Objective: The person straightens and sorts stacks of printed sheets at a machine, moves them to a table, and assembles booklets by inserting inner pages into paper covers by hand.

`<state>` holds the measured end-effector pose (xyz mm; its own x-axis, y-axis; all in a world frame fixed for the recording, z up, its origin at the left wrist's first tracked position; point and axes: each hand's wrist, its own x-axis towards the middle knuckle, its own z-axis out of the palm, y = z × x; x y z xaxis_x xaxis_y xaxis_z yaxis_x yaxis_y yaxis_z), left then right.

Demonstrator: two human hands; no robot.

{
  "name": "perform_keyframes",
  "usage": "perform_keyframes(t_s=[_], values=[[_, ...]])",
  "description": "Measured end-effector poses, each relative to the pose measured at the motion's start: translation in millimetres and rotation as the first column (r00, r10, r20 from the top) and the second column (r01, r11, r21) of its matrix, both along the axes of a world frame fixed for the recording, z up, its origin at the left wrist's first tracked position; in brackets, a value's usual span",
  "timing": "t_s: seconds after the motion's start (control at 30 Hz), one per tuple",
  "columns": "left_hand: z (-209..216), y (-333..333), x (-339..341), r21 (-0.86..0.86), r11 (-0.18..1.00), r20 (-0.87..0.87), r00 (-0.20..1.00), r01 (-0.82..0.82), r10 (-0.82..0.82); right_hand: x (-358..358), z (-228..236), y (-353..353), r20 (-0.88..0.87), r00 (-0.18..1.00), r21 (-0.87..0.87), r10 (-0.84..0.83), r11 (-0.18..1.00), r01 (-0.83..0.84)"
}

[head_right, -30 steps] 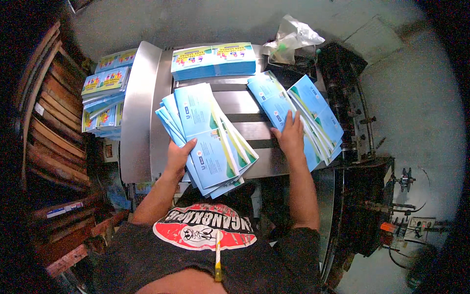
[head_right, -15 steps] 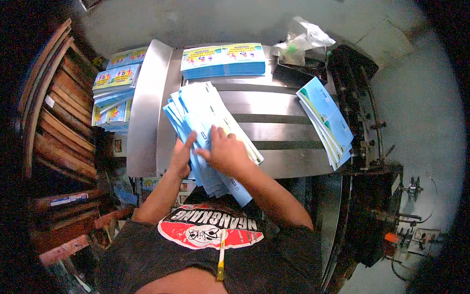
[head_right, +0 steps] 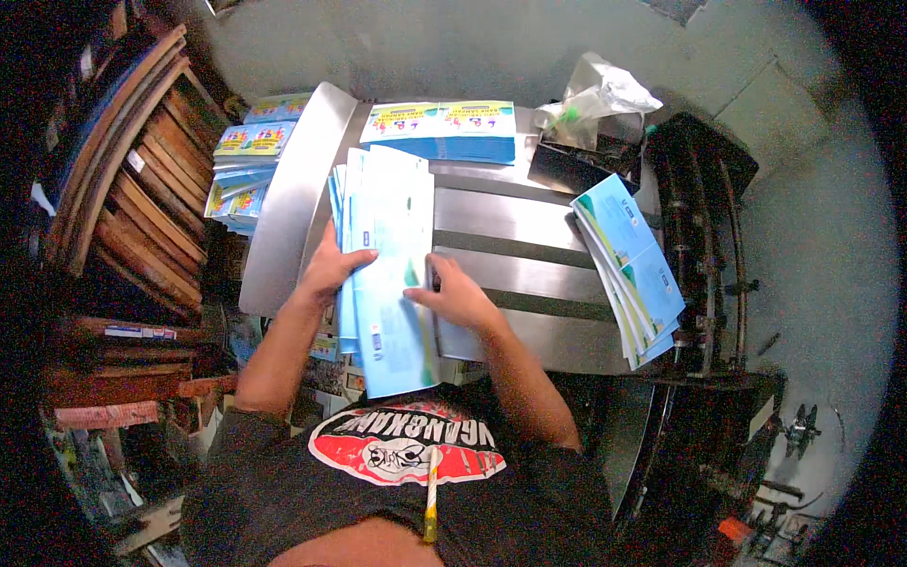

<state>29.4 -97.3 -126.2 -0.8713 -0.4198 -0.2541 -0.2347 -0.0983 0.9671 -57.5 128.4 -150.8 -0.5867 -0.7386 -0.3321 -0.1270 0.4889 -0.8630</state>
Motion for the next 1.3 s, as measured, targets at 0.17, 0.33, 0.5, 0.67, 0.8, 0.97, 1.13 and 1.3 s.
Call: perform_keyframes(t_s=[0.17, 0.33, 0.5, 0.67, 0.8, 0.97, 1.13, 1.3], values=[[96, 16, 5, -0.348, 0.912, -0.05, 0.967, 0.217, -0.25, -10, 41, 78, 0.166, 0.967, -0.316, -0.195, 0.918, 0.24], [184, 104, -29, -0.58, 0.312, 0.537, 0.641, 0.752, -0.549, -47, 48, 180, 0.149, 0.763, -0.512, -0.628, 0.611, 0.604], [99, 139, -16, -0.754, -0.131, 0.551, 0.511, 0.644, -0.66, -29, 24, 206, 0.088, 0.909, -0.484, -0.407, 0.78, 0.396], [98, 121, -18, -0.681, 0.052, 0.459, 0.48, 0.73, -0.748, -14, 11, 200, 0.395, 0.845, -0.433, -0.361, 0.738, 0.518], [94, 30, -24, -0.219, 0.333, 0.583, 0.397, 0.917, -0.709, -16, 3, 203, 0.394, 0.892, -0.401, -0.223, 0.831, 0.385], [-49, -47, 63, 0.674, 0.517, -0.332, 0.842, 0.527, -0.426, 1, -82, 252, 0.456, 0.803, -0.377, -0.384, 0.734, 0.565], [-33, 30, 67, 0.626, 0.779, -0.021, 0.999, 0.032, -0.024, 38, -31, 192, 0.525, 0.704, -0.413, -0.479, 0.579, 0.703], [-35, -12, 102, 0.338, 0.779, -0.136, 0.846, 0.528, -0.515, 23, 20, 191, 0.179, 0.968, -0.471, -0.175, 0.849, 0.24]])
